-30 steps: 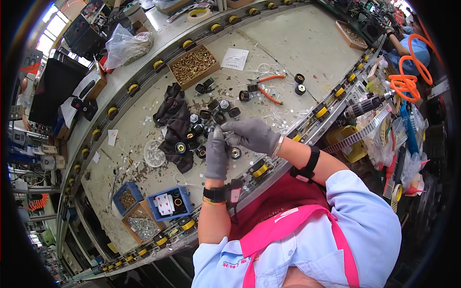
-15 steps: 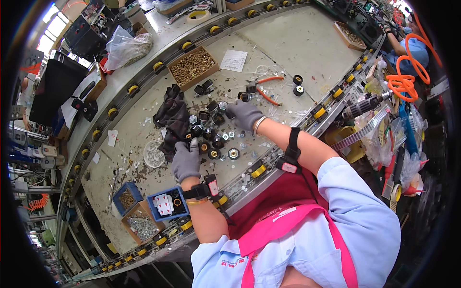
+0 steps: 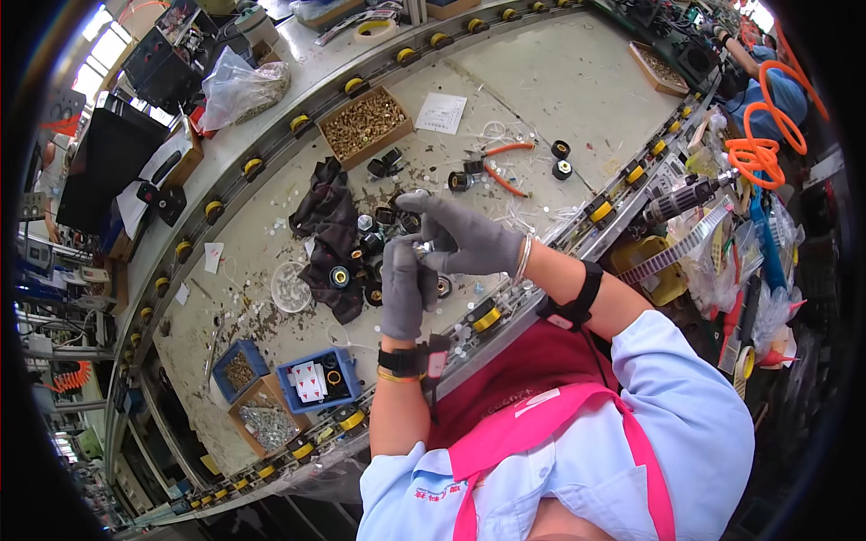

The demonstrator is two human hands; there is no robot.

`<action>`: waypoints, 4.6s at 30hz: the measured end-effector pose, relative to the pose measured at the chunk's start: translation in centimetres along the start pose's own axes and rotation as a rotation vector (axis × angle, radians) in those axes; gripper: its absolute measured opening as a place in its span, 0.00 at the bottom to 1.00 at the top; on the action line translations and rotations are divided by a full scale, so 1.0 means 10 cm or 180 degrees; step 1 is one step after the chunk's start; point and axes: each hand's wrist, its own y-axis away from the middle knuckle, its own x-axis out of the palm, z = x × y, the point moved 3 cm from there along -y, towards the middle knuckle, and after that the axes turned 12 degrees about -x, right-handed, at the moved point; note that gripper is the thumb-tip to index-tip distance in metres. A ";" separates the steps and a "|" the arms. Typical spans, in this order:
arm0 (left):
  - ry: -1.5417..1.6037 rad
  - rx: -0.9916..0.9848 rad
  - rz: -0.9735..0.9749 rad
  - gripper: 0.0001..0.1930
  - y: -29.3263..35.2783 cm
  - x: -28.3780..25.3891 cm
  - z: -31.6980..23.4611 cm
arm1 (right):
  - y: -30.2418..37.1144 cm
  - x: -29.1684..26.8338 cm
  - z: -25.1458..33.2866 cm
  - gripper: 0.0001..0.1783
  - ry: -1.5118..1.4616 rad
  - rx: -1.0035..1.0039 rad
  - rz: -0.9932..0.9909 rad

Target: Assembling various electrical components, wires, and connectors into an electrical housing box and applying stickers.

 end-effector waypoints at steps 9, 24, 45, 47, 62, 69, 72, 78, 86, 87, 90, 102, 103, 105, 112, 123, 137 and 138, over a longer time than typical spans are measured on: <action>0.0817 -0.0520 -0.0069 0.30 0.05 0.15 -0.01 | 0.01 0.11 0.08 0.20 0.1551 -0.1422 -0.0814; 0.0686 -0.0595 -0.0109 0.30 0.03 0.09 0.04 | 0.00 0.08 0.00 0.27 0.1031 -0.0163 -0.0246; 0.0779 -0.0444 -0.0490 0.26 -0.02 0.06 0.03 | -0.04 0.05 -0.03 0.28 0.1010 -0.0826 -0.0166; 0.0811 -0.0881 -0.0348 0.26 -0.03 -0.01 0.11 | -0.07 0.04 0.06 0.28 0.0701 -0.0283 -0.0091; 0.0770 -0.0839 -0.0928 0.29 -0.16 -0.19 0.21 | 0.04 -0.11 -0.11 0.21 0.1331 -0.1555 -0.0440; -0.3949 -0.1156 -0.2283 0.27 -0.03 -0.69 -0.06 | 0.23 -0.40 -0.98 0.16 0.1885 0.0340 0.0873; -0.4138 -0.1382 -0.2255 0.27 0.03 -0.86 -0.04 | 0.15 -0.61 -1.08 0.17 0.2333 0.0699 -0.0389; -0.4043 -0.1244 -0.2185 0.25 0.02 -0.65 -0.18 | 0.19 -0.69 -1.46 0.22 0.3119 0.1168 0.0221; -0.0227 -0.0494 -0.0244 0.20 -0.01 -0.05 -0.02 | 0.11 -0.59 -0.89 0.15 -0.1795 0.1127 -0.1361; -0.0221 -0.0499 -0.0250 0.20 -0.01 0.01 0.02 | 0.07 -0.46 -0.74 0.16 -0.2240 0.1357 -0.1076; 0.1226 -0.0655 0.0717 0.31 -0.05 0.16 0.18 | 0.02 0.01 -0.43 0.18 -0.2713 0.1319 -0.0241; 0.1466 -0.0799 0.0447 0.26 -0.04 0.11 0.22 | 0.01 0.11 0.00 0.20 0.0979 -0.0458 -0.0228; 0.1262 -0.0749 0.0287 0.27 -0.01 0.12 0.17 | -0.02 0.12 0.02 0.20 0.1072 -0.0061 -0.0095; 0.1278 -0.0778 0.0186 0.27 -0.01 0.10 0.20 | -0.03 0.15 -0.01 0.21 0.1165 0.0333 0.0048; 0.1357 -0.0877 -0.0314 0.25 0.02 0.05 0.04 | -0.08 0.07 0.16 0.21 0.1372 -0.1605 -0.0653; 0.1392 -0.0863 -0.0051 0.20 -0.02 0.14 0.12 | 0.09 0.16 -0.01 0.28 0.1518 -0.0026 0.0048; 0.1234 -0.0813 -0.0310 0.14 0.01 0.02 0.10 | 0.05 0.10 0.08 0.28 0.1327 -0.1019 -0.0387; 0.1255 -0.0809 -0.0338 0.14 0.00 0.01 0.12 | 0.02 0.06 0.15 0.23 0.1010 -0.1224 -0.0682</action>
